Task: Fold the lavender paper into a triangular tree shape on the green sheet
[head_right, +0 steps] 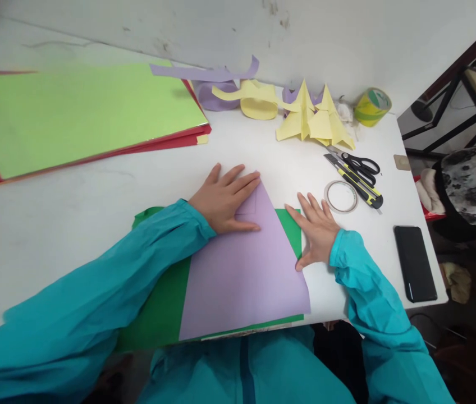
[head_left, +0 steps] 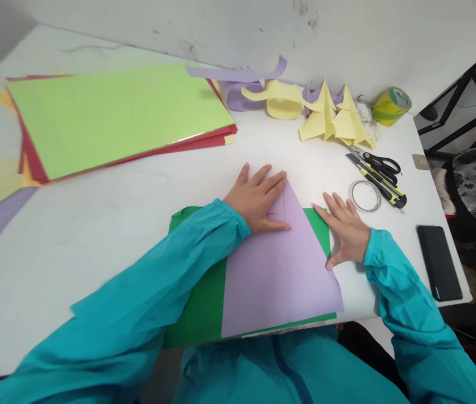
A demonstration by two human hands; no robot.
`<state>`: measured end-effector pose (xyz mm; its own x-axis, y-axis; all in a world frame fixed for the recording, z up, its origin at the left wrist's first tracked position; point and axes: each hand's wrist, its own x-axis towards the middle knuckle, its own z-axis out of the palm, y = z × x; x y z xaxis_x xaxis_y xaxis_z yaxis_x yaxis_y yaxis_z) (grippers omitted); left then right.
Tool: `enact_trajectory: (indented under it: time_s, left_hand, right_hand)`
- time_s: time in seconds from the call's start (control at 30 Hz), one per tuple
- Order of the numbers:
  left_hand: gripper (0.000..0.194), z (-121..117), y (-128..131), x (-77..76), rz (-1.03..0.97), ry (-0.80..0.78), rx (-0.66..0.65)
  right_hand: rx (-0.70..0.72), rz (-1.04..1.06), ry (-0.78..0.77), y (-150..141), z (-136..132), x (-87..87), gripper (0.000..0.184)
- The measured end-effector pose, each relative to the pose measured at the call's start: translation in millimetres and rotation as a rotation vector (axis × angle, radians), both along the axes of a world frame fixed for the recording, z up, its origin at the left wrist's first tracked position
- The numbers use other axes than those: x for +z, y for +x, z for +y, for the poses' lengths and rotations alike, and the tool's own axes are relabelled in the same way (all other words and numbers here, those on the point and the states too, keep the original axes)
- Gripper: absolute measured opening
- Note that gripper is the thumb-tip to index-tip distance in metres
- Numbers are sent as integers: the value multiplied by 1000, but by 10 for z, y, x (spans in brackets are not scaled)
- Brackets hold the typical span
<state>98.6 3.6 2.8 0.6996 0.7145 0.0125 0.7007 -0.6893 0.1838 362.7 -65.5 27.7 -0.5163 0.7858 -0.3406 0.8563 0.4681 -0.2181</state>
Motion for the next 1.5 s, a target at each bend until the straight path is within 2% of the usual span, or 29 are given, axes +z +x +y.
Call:
enact_trajectory:
  time_s: [0.63,0.83,1.03,1.27,1.37,1.5]
  left_hand:
    - [101,-4,4,25,-9,-14,1]
    - [101,-1,5,28,-4,-19,6]
    - [101,-3,6,20,-9,-17,7]
    - [102,-7,9,39,-10,-21,7]
    - [101,-1,5,34,-9,-19,4]
    - [101,2,-1,15,-2,-20,3]
  right_hand:
    - [42,-107,-40,-26,-126,106,140]
    - [29,-145,-40,-53,-180,128,149]
    - [46,-157,-66,-66,-209,172,141]
    - [38,-163,-77,-76,-214,186,142]
    - [52,-116,-65,-28,-195,179,130]
    - [1,-54,-12,-13,-146,160,98]
